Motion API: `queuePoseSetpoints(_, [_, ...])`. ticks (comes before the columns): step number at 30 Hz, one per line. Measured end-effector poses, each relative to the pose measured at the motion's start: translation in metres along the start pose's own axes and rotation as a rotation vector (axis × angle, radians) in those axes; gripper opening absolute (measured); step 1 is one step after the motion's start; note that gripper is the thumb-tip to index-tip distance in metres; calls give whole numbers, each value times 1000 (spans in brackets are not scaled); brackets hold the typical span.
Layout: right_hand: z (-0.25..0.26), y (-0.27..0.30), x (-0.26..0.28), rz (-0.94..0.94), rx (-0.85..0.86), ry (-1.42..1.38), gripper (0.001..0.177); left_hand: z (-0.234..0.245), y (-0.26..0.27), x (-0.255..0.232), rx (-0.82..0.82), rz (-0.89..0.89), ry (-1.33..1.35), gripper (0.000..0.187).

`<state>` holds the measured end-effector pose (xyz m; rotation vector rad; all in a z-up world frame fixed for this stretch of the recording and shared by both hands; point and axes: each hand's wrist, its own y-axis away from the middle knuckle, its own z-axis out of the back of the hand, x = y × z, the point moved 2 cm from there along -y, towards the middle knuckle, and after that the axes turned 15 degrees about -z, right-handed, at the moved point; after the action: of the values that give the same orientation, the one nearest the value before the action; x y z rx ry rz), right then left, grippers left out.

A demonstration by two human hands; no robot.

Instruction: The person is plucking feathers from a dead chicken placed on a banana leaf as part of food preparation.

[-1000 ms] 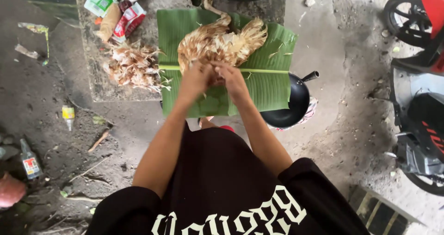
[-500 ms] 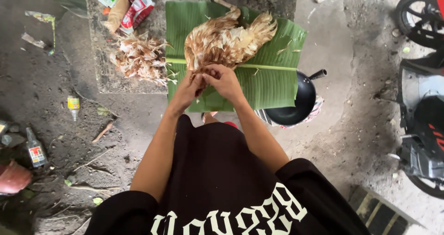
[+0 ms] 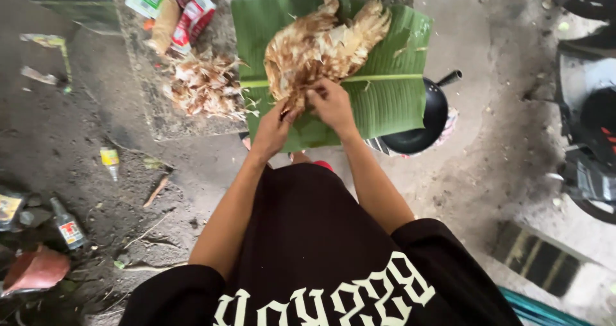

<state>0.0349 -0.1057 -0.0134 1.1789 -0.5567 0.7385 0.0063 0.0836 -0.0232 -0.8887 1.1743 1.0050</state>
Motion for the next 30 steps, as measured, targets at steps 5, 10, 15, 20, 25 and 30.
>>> queuePoseSetpoints(5, [-16, 28, 29, 423, -16, 285, 25, 6, -1, -2, 49, -57, 16, 47])
queuePoseSetpoints(10, [-24, 30, 13, 440, 47, 236, 15, 9, 4, 5, 107, -94, -23, 46])
queuePoseSetpoints(15, [-35, -8, -37, 130, -379, 154, 12, 12, -1, -4, 133, -130, -172, 40])
queuePoseSetpoints(20, [-29, -31, -71, -30, -136, -25, 17, 27, 2, 12, 121, -110, -68, 46])
queuePoseSetpoints(25, [-46, -2, -53, -174, 180, -357, 28, 28, 4, 68, 104, 272, 286, 53])
queuePoseSetpoints(30, [-48, 21, -24, 151, -7, 155, 28, 40, 0, 20, 138, 1012, 752, 46])
